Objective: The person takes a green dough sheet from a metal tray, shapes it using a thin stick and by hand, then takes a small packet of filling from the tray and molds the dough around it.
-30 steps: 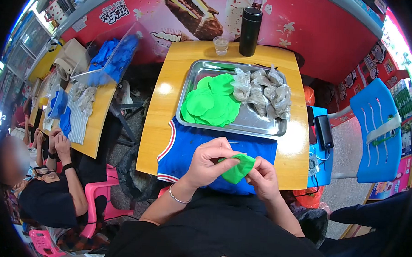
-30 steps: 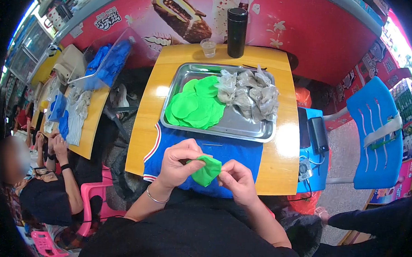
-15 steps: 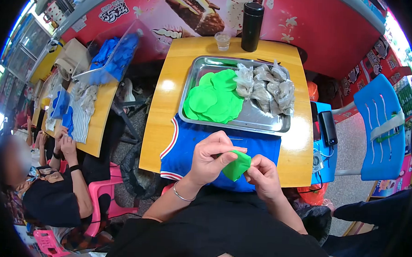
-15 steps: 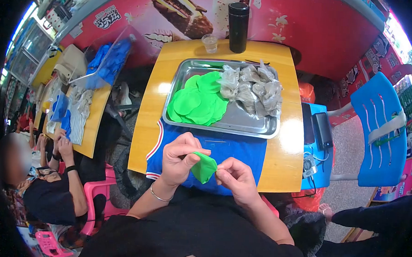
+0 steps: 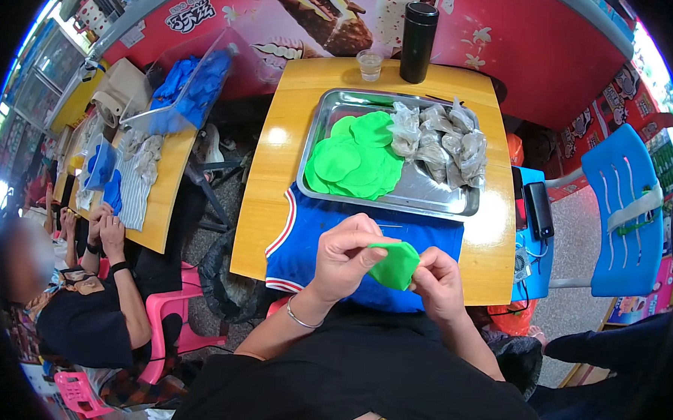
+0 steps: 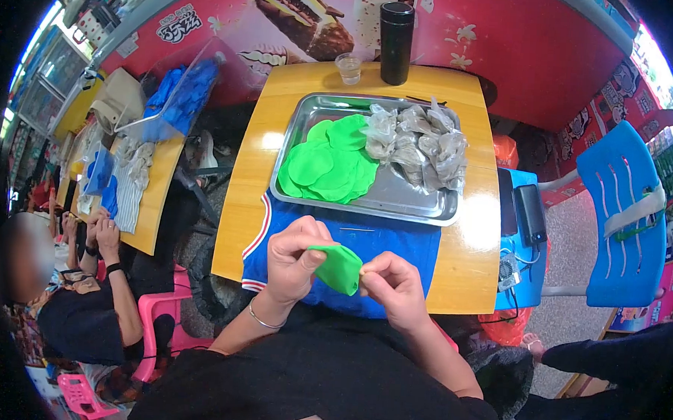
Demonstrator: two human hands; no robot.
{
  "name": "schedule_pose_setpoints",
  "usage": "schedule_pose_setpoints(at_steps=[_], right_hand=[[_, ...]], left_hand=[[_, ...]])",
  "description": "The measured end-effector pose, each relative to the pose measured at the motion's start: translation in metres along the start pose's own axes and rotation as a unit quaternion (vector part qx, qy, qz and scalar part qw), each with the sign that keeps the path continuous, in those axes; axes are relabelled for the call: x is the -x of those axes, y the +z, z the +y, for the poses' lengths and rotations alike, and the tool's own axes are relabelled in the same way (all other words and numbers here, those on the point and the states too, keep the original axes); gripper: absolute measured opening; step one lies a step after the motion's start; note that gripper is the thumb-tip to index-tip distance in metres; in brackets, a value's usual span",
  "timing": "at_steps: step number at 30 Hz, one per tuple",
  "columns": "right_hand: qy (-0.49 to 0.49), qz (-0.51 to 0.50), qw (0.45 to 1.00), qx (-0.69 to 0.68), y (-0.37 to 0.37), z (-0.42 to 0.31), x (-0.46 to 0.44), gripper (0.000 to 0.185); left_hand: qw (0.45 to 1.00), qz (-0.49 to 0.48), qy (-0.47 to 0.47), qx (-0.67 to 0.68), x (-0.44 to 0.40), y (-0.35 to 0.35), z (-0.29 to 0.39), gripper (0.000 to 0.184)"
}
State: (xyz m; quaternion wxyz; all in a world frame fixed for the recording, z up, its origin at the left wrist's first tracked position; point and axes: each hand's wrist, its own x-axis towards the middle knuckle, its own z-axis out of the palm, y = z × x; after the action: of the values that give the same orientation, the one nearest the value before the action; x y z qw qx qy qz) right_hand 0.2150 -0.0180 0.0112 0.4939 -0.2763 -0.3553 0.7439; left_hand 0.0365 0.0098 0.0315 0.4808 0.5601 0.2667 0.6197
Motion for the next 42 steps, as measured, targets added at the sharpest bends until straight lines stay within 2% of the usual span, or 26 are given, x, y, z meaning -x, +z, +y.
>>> schedule_pose_setpoints(at_steps=[2,3,6,8,11,12,18,20,23,26,29,30,33,35,36,39,42], right_hand=[[0.002,-0.009,1.000,-0.023,-0.001,0.000,0.000,0.003],[0.002,-0.013,0.999,-0.035,-0.001,0.000,0.000,0.003],[-0.073,0.046,0.990,0.109,0.003,-0.001,-0.002,0.005],[-0.083,0.057,0.984,0.150,0.006,-0.002,-0.003,0.006],[-0.089,0.058,0.980,0.168,0.012,-0.003,-0.004,0.006],[-0.090,0.057,0.980,0.166,0.013,-0.003,-0.005,0.006],[0.009,0.023,0.997,-0.070,0.004,0.003,-0.001,0.007],[-0.005,0.036,0.999,-0.039,0.003,0.006,0.000,0.007],[-0.058,0.067,0.993,0.077,0.006,0.005,-0.002,0.007],[-0.073,0.084,0.983,0.146,0.012,0.006,-0.003,0.008],[-0.057,0.070,0.986,0.138,0.011,0.006,-0.003,0.007],[-0.050,0.063,0.988,0.128,0.009,0.006,-0.004,0.007],[0.022,0.043,0.999,-0.024,0.005,0.013,-0.003,0.006],[0.032,0.039,0.998,-0.042,0.003,0.015,-0.003,0.006],[0.037,0.037,0.997,-0.050,0.003,0.015,-0.003,0.006],[-0.039,0.076,0.993,0.087,0.001,0.013,-0.004,0.007],[-0.076,0.082,0.984,0.139,0.005,0.014,-0.005,0.008]], left_hand=[[0.998,0.017,-0.013,0.065,0.002,0.001,-0.005,0.017],[0.998,0.018,-0.016,0.052,0.002,0.000,-0.005,0.017],[0.999,0.032,-0.024,0.007,-0.001,0.001,0.000,0.018],[0.998,0.053,-0.029,-0.035,-0.006,0.007,0.015,0.016],[0.997,-0.009,-0.024,-0.069,-0.003,-0.004,0.006,0.017],[0.999,0.007,-0.025,-0.031,-0.001,-0.004,0.003,0.017],[0.971,0.076,-0.070,0.214,0.007,0.006,-0.014,0.017],[0.959,0.075,-0.122,0.244,0.005,0.006,-0.012,0.016],[0.985,0.072,-0.100,0.120,-0.001,0.011,0.003,0.016],[0.997,0.006,-0.059,-0.043,0.001,0.002,-0.002,0.021],[0.997,0.039,-0.051,0.034,0.004,0.003,-0.013,0.022],[0.991,0.047,-0.069,0.103,0.004,0.006,-0.014,0.021],[0.950,0.081,-0.130,0.273,0.006,0.010,-0.017,0.021],[0.917,0.115,-0.178,0.338,0.007,0.009,-0.019,0.021],[0.933,0.101,-0.173,0.299,0.007,0.008,-0.021,0.020],[0.970,0.064,-0.150,0.182,0.006,0.001,-0.019,0.019],[0.988,0.038,-0.119,0.095,0.001,-0.001,-0.013,0.018]])
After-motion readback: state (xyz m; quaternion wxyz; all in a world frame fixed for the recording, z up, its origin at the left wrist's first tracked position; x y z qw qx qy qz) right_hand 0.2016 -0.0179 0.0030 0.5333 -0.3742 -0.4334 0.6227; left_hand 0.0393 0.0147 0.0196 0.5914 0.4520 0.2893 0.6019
